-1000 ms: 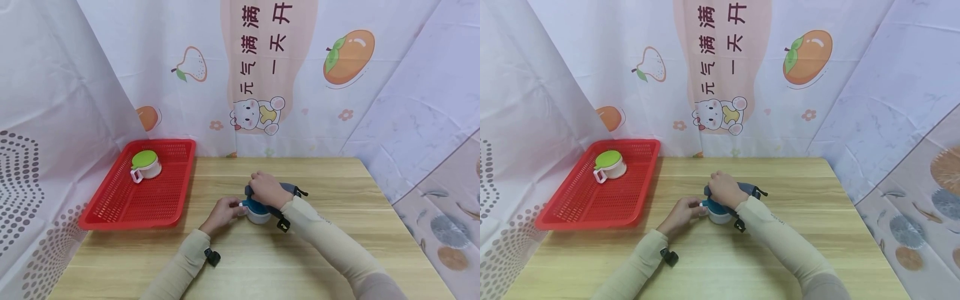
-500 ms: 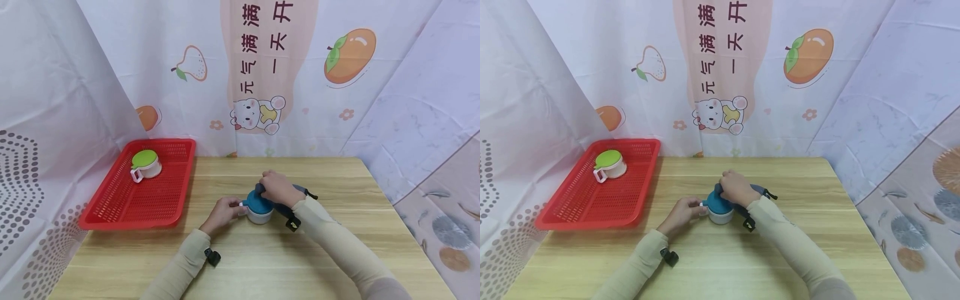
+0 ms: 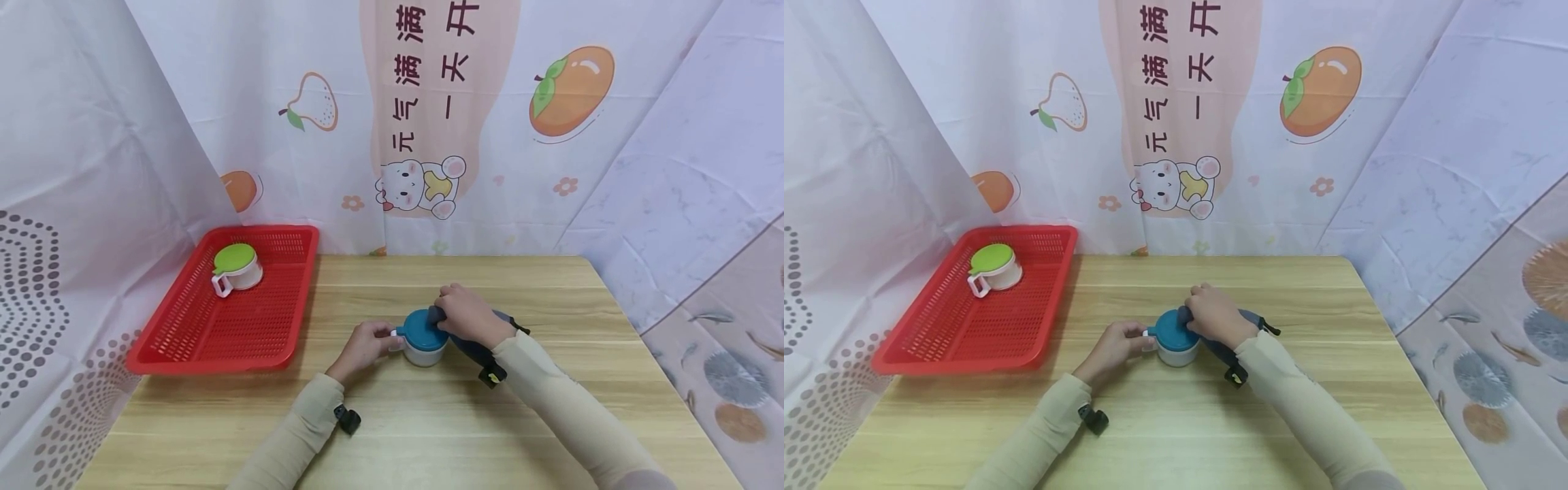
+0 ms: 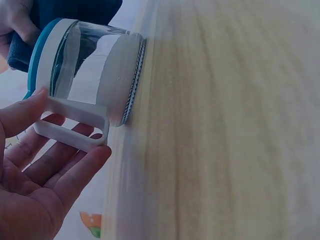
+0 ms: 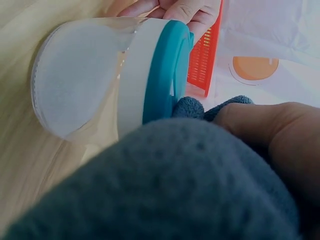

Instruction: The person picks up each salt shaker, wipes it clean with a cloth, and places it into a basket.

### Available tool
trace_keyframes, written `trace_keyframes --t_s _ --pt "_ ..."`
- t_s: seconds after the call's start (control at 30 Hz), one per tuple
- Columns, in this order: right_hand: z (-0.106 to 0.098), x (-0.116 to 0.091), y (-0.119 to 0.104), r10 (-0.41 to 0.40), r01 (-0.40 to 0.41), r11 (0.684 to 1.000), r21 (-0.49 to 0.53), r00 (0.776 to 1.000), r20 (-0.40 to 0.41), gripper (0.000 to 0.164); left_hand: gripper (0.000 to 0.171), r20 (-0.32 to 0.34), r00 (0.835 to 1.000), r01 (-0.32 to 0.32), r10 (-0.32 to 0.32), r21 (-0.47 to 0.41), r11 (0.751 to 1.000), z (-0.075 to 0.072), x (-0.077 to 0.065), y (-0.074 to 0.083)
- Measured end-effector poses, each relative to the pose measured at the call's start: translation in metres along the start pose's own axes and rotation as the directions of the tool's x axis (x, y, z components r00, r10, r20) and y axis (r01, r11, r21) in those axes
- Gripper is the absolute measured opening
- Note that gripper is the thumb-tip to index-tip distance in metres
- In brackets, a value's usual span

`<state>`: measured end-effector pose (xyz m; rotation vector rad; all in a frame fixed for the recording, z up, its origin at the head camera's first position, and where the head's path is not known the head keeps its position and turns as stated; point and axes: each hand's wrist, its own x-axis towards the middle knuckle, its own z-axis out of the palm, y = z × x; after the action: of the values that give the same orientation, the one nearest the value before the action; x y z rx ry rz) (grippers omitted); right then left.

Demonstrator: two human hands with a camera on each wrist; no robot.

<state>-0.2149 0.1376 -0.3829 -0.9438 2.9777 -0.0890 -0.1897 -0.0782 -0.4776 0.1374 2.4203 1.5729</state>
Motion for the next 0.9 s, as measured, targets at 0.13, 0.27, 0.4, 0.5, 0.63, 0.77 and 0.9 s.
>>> trace_keyframes --t_s 0.13,0.27,0.4,0.5,0.63,0.77,0.9 --pt "-0.001 0.000 0.002 0.003 -0.003 1.000 0.029 1.000 0.002 0.023 0.018 -0.008 1.000 -0.012 0.012 0.026 1.000 0.000 0.000 0.001" --pt "-0.003 0.003 0.003 0.007 -0.007 0.999 0.052 1.000 0.005 0.022 0.018 -0.004 0.999 -0.032 0.032 0.073 0.997 0.000 0.000 0.003" --pt "-0.003 0.008 0.005 0.004 -0.004 0.998 0.058 1.000 0.015 0.019 0.016 0.003 0.999 -0.038 0.038 0.079 0.996 0.001 0.000 0.005" --pt "-0.003 0.013 0.005 -0.005 0.004 0.998 0.060 1.000 0.021 0.019 0.017 0.000 0.999 -0.041 0.041 0.085 0.996 0.001 0.000 0.004" --pt "-0.002 0.021 0.002 -0.023 0.021 0.999 0.049 0.999 0.029 0.019 0.017 -0.013 0.999 -0.040 0.041 0.091 0.995 0.001 0.000 0.004" --pt "-0.001 0.027 -0.002 -0.038 0.037 0.999 0.015 0.999 0.028 0.019 0.018 -0.026 0.999 -0.041 0.043 0.093 0.995 0.002 0.000 0.004" --pt "-0.002 0.030 -0.009 -0.057 0.057 0.998 -0.006 0.998 0.024 0.022 0.020 -0.038 0.998 -0.044 0.047 0.091 0.995 0.003 0.000 0.006"
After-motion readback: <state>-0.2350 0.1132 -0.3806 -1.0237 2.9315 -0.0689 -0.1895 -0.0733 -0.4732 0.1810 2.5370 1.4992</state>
